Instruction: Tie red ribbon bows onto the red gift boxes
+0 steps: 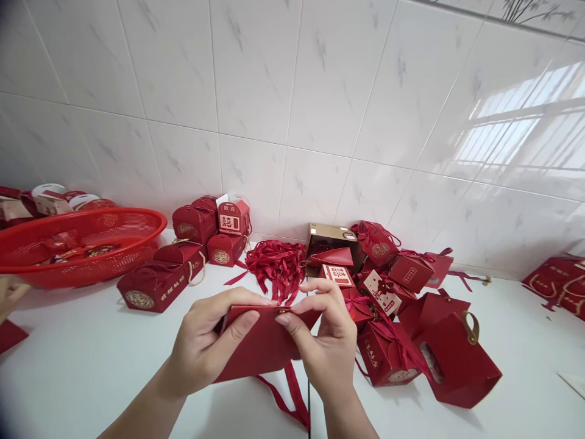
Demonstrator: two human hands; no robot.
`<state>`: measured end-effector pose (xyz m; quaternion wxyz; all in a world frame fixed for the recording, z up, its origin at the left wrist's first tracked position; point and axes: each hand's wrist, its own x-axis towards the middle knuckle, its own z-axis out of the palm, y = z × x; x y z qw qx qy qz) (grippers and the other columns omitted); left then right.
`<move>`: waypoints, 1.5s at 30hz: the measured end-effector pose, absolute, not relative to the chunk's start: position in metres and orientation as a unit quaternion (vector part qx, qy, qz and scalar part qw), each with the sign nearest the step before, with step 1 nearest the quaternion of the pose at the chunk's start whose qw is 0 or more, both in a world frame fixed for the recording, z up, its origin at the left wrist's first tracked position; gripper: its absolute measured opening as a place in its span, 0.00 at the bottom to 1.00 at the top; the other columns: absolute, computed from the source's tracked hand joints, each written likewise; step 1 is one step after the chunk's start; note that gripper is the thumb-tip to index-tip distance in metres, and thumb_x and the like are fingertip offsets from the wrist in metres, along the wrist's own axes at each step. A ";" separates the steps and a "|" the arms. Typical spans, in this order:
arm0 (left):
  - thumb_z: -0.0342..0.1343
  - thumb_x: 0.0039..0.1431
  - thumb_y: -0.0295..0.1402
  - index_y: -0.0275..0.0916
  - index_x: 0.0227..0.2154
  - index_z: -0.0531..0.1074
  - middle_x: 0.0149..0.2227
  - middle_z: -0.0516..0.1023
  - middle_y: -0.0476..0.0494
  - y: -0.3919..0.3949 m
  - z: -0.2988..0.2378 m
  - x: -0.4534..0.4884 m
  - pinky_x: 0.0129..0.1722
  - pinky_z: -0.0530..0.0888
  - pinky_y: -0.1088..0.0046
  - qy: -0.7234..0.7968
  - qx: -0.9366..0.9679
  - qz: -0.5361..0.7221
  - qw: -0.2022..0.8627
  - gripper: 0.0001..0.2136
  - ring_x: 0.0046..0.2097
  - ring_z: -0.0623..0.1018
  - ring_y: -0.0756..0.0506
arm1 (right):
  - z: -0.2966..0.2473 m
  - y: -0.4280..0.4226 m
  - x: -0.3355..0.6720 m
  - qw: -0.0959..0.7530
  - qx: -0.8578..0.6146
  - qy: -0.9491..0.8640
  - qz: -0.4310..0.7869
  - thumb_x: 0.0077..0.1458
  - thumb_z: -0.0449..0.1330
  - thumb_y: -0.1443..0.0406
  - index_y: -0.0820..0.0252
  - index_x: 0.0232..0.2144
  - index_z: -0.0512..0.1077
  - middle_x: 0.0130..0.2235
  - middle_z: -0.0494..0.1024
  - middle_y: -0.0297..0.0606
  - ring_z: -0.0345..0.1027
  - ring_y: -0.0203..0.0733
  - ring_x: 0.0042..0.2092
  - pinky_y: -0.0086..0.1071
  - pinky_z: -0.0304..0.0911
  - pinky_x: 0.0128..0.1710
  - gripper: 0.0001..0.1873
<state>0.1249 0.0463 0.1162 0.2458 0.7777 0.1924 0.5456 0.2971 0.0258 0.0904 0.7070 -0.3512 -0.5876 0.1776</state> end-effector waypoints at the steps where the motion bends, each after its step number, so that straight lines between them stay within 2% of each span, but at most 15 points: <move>1: 0.53 0.60 0.25 0.38 0.38 0.75 0.32 0.81 0.45 0.045 0.115 0.128 0.30 0.75 0.77 0.189 0.771 0.552 0.257 0.07 0.30 0.79 0.49 | 0.090 0.027 0.298 0.717 -0.349 -0.570 0.199 0.47 0.70 0.68 0.52 0.30 0.71 0.41 0.72 0.37 0.66 0.45 0.46 0.37 0.62 0.44 0.11; 3: 0.59 0.56 0.28 0.37 0.35 0.74 0.29 0.80 0.45 0.044 0.112 0.133 0.27 0.74 0.77 0.188 0.754 0.569 0.269 0.04 0.27 0.78 0.49 | 0.089 0.029 0.300 0.719 -0.336 -0.556 0.248 0.44 0.71 0.67 0.53 0.31 0.67 0.40 0.72 0.35 0.66 0.44 0.45 0.37 0.61 0.45 0.17; 7: 0.70 0.45 0.29 0.37 0.28 0.73 0.24 0.79 0.47 0.044 0.106 0.139 0.25 0.75 0.76 0.204 0.734 0.593 0.260 0.10 0.25 0.78 0.48 | 0.090 0.031 0.308 0.670 -0.302 -0.578 0.355 0.42 0.73 0.66 0.53 0.31 0.67 0.41 0.71 0.35 0.65 0.43 0.45 0.35 0.62 0.45 0.18; 12: 0.69 0.46 0.27 0.38 0.25 0.73 0.22 0.79 0.48 0.050 0.102 0.138 0.25 0.75 0.75 0.156 0.760 0.589 0.226 0.09 0.23 0.77 0.49 | 0.097 0.029 0.314 0.586 -0.284 -0.580 0.489 0.41 0.73 0.64 0.53 0.33 0.69 0.44 0.71 0.38 0.65 0.45 0.47 0.33 0.65 0.41 0.18; 15: 0.69 0.46 0.25 0.39 0.25 0.74 0.22 0.80 0.49 0.054 0.103 0.137 0.26 0.76 0.75 0.124 0.777 0.592 0.175 0.08 0.23 0.78 0.50 | 0.101 0.030 0.315 0.538 -0.282 -0.571 0.552 0.40 0.74 0.62 0.53 0.36 0.70 0.49 0.71 0.41 0.65 0.49 0.51 0.39 0.67 0.44 0.21; 19: 0.68 0.48 0.24 0.39 0.26 0.74 0.23 0.80 0.49 0.058 0.107 0.132 0.25 0.77 0.75 0.112 0.778 0.597 0.160 0.08 0.24 0.78 0.49 | 0.098 0.037 0.316 0.535 -0.275 -0.560 0.570 0.39 0.74 0.59 0.52 0.39 0.70 0.53 0.70 0.42 0.64 0.51 0.55 0.44 0.66 0.50 0.25; 23: 0.66 0.47 0.21 0.39 0.28 0.74 0.26 0.81 0.48 0.058 0.111 0.121 0.27 0.78 0.74 0.174 0.729 0.637 0.180 0.08 0.28 0.80 0.48 | 0.092 0.046 0.315 0.575 -0.287 -0.571 0.512 0.40 0.72 0.52 0.51 0.45 0.69 0.53 0.70 0.44 0.62 0.51 0.56 0.42 0.64 0.51 0.30; 26: 0.65 0.47 0.22 0.40 0.26 0.73 0.26 0.79 0.50 0.058 0.114 0.115 0.31 0.78 0.73 0.254 0.656 0.692 0.162 0.08 0.29 0.79 0.48 | 0.090 0.045 0.311 0.630 -0.324 -0.567 0.420 0.45 0.70 0.55 0.52 0.41 0.67 0.42 0.71 0.38 0.68 0.43 0.44 0.35 0.66 0.43 0.23; 28: 0.65 0.48 0.25 0.40 0.25 0.72 0.26 0.77 0.52 0.060 0.116 0.113 0.31 0.76 0.74 0.302 0.613 0.714 0.150 0.07 0.28 0.77 0.50 | 0.090 0.040 0.306 0.648 -0.333 -0.575 0.372 0.49 0.68 0.58 0.52 0.37 0.66 0.34 0.68 0.31 0.65 0.37 0.35 0.31 0.65 0.38 0.17; 33: 0.64 0.49 0.27 0.40 0.24 0.70 0.24 0.74 0.54 0.062 0.118 0.115 0.28 0.73 0.75 0.339 0.573 0.733 0.137 0.07 0.27 0.75 0.51 | 0.094 0.028 0.292 0.557 -0.394 -0.695 0.226 0.46 0.71 0.59 0.54 0.35 0.71 0.33 0.69 0.33 0.63 0.39 0.35 0.32 0.63 0.36 0.16; 35: 0.64 0.49 0.27 0.40 0.24 0.70 0.24 0.74 0.54 0.061 0.117 0.115 0.28 0.73 0.75 0.337 0.573 0.736 0.131 0.07 0.27 0.75 0.51 | 0.093 0.029 0.287 0.530 -0.413 -0.717 0.184 0.47 0.70 0.60 0.54 0.35 0.73 0.33 0.68 0.34 0.63 0.39 0.34 0.32 0.64 0.35 0.13; 38: 0.64 0.50 0.27 0.40 0.24 0.70 0.24 0.74 0.54 0.061 0.117 0.116 0.27 0.72 0.75 0.337 0.566 0.740 0.135 0.07 0.27 0.74 0.51 | 0.089 0.033 0.283 0.513 -0.436 -0.726 0.138 0.53 0.66 0.64 0.56 0.30 0.75 0.32 0.65 0.34 0.63 0.38 0.33 0.32 0.64 0.33 0.03; 41: 0.64 0.48 0.27 0.40 0.23 0.70 0.24 0.73 0.54 0.063 0.117 0.115 0.27 0.71 0.75 0.345 0.547 0.749 0.145 0.07 0.27 0.74 0.51 | 0.088 0.035 0.287 0.506 -0.448 -0.729 0.108 0.54 0.63 0.67 0.57 0.26 0.75 0.31 0.63 0.34 0.63 0.38 0.33 0.32 0.63 0.33 0.05; 45: 0.65 0.45 0.26 0.40 0.22 0.71 0.24 0.73 0.55 0.065 0.117 0.115 0.28 0.71 0.76 0.350 0.521 0.765 0.145 0.07 0.26 0.73 0.52 | 0.093 0.032 0.294 0.522 -0.442 -0.722 0.101 0.54 0.64 0.66 0.57 0.28 0.74 0.33 0.65 0.34 0.64 0.38 0.34 0.31 0.63 0.35 0.03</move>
